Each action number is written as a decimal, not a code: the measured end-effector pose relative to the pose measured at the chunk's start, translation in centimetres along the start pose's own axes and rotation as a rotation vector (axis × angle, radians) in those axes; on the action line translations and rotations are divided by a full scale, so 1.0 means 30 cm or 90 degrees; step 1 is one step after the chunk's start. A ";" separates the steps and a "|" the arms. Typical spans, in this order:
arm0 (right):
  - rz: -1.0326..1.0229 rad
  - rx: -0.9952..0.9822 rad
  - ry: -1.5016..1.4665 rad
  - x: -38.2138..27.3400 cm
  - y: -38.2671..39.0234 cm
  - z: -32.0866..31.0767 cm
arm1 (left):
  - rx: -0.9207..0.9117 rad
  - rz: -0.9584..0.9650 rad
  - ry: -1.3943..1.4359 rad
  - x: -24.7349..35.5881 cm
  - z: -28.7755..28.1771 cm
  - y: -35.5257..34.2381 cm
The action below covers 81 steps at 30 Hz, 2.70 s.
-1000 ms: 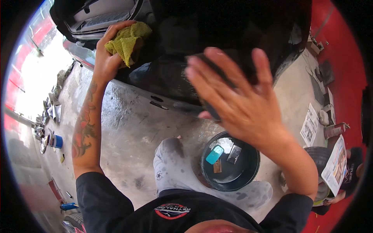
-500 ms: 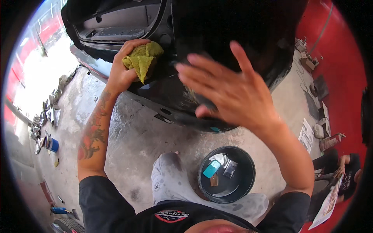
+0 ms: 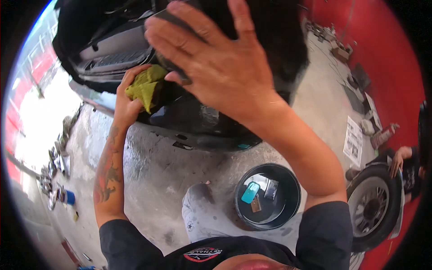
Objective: The person sands the rear panel of a car using sandpaper dipped in a bucket of water, alternating with wiping the surface with a cloth.
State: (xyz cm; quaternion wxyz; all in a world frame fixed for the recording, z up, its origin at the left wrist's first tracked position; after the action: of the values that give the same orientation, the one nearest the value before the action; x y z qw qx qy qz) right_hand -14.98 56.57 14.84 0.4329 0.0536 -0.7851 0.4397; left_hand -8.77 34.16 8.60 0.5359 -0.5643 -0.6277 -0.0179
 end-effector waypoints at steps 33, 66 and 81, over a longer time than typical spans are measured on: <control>0.228 0.015 0.042 0.106 0.128 -0.148 | 0.000 -0.031 0.005 0.025 0.019 0.000; 0.329 0.071 -0.122 0.115 0.294 -0.125 | 0.003 -0.056 -0.010 -0.022 0.008 0.006; 0.427 -0.010 -0.247 -0.006 0.456 -0.127 | 0.030 -0.048 -0.024 -0.075 -0.011 0.000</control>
State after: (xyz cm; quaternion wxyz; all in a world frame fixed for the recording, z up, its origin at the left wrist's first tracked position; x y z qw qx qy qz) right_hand -18.82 67.62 6.81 0.1086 -0.1271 -0.8296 0.5327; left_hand -9.02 32.40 7.19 0.5363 -0.5279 -0.6585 -0.0128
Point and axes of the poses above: each hand's wrist, its own y-axis away from the middle knuckle, its own z-axis out of the palm, x = y × z, the point moved 6 cm from there along -y, towards the middle knuckle, and after that the axes turned 12 degrees about -z, right-handed, at the moved point
